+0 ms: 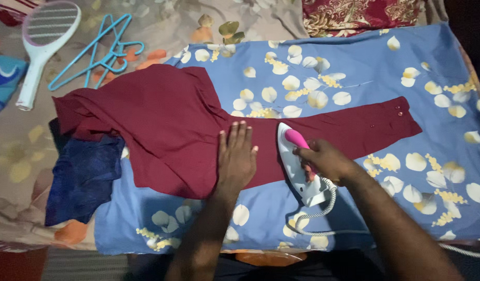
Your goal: The person irons a maroon long-sleeved shirt laid out on a bed. They smooth the fabric with their hands and use a pink and white iron to press the sleeves and body of the shirt.
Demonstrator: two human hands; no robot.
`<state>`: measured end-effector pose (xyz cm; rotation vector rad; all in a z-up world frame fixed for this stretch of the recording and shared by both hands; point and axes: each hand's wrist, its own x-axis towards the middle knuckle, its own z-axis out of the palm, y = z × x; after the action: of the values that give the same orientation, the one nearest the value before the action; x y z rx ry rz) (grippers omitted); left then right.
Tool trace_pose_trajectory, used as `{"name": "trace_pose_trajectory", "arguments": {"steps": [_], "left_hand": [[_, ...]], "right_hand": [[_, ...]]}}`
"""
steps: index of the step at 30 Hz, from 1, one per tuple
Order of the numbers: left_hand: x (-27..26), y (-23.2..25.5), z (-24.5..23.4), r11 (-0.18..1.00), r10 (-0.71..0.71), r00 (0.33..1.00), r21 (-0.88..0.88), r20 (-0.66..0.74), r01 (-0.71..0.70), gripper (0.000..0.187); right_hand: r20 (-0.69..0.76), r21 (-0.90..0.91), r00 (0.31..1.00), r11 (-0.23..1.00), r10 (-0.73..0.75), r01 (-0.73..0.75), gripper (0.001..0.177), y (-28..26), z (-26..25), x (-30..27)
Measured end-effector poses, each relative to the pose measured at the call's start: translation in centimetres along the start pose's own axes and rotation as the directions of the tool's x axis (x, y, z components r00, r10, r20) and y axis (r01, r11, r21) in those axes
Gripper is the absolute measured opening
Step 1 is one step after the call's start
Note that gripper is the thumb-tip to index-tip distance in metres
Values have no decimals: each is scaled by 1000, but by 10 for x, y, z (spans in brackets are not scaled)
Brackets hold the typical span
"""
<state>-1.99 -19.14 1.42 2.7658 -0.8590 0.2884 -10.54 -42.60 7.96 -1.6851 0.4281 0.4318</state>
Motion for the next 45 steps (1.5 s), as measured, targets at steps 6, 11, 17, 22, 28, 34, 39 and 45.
{"name": "trace_pose_trajectory", "arguments": {"steps": [6,11,17,22,28,34,39,45], "left_hand": [[13,5,16,996,60,996,-70,58,-56,69],[11,6,10,994,39,996,-106,75,-31,75],[9,4,11,994,53,997,-100,55,-47,74],[9,2,15,995,59,997,-78,53,-55,74],[8,4,15,998,40,997,-58,59,-37,74],[8,8,10,1000,25,998,-17,57,-24,77],[4,11,2,1000,-16,996,1,92,16,80],[11,8,10,995,-96,991,-27,92,99,85]], "right_hand": [[-48,-102,999,995,3,-8,29,-17,5,18],[-34,-17,996,996,-87,86,26,-31,-1,50],[-61,-117,997,992,-50,43,31,-25,-15,45],[-128,-81,990,995,51,-61,31,5,-42,-2],[-126,22,989,997,79,-77,29,20,-72,-19],[-51,-213,998,976,32,-42,29,-5,-64,5],[-37,-159,999,987,19,-24,33,-26,-60,39],[44,-125,997,990,-61,66,32,-13,-73,38]]}}
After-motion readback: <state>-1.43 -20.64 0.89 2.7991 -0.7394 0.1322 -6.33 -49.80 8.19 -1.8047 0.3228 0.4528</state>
